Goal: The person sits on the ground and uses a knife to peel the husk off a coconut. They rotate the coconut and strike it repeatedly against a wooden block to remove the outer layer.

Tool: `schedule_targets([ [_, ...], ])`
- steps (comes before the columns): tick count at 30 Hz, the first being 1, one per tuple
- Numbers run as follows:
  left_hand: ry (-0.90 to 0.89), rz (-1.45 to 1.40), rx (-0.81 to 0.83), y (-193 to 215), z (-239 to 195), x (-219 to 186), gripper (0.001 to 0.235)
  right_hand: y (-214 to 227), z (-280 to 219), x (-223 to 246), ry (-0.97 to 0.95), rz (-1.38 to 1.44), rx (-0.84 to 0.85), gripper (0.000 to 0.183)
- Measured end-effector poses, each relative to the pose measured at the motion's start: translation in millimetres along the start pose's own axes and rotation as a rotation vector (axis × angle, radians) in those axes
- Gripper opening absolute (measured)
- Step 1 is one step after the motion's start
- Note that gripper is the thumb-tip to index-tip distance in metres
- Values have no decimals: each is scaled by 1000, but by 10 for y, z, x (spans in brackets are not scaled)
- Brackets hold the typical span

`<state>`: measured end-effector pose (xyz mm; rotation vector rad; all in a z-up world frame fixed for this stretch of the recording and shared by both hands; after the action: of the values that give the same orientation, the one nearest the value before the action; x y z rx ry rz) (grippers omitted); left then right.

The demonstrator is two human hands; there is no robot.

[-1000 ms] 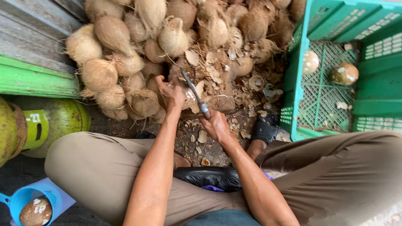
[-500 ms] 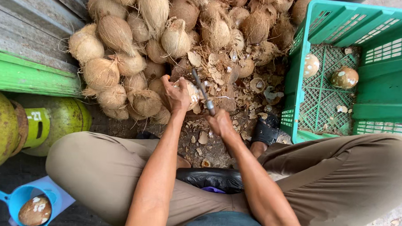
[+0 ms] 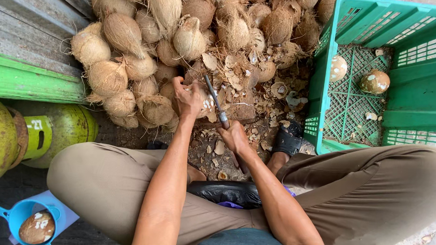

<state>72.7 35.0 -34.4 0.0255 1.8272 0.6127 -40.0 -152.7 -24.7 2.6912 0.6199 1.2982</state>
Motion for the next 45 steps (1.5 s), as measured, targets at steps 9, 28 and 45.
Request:
schedule_targets([
  [9,119,247,-12,41,71,108,54,250,-18,92,216,356,-116,28],
  [28,-84,79,159,296,-440,-253,91,208,-125,219,13,517,90,29],
  [45,-95,227,-177,53,-65,174,33,182,-239,230,104,-89,-101,27],
])
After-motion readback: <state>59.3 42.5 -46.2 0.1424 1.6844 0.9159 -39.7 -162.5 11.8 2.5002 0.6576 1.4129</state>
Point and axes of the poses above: each hand's wrist, its own z-axis towards the middle knuckle, its own y-axis out of the back of the hand, x = y × z, the point moved 7 cm from there along z, towards the middle knuckle, and after that the axes turned 1 degree about z, right-handed, at the moved point
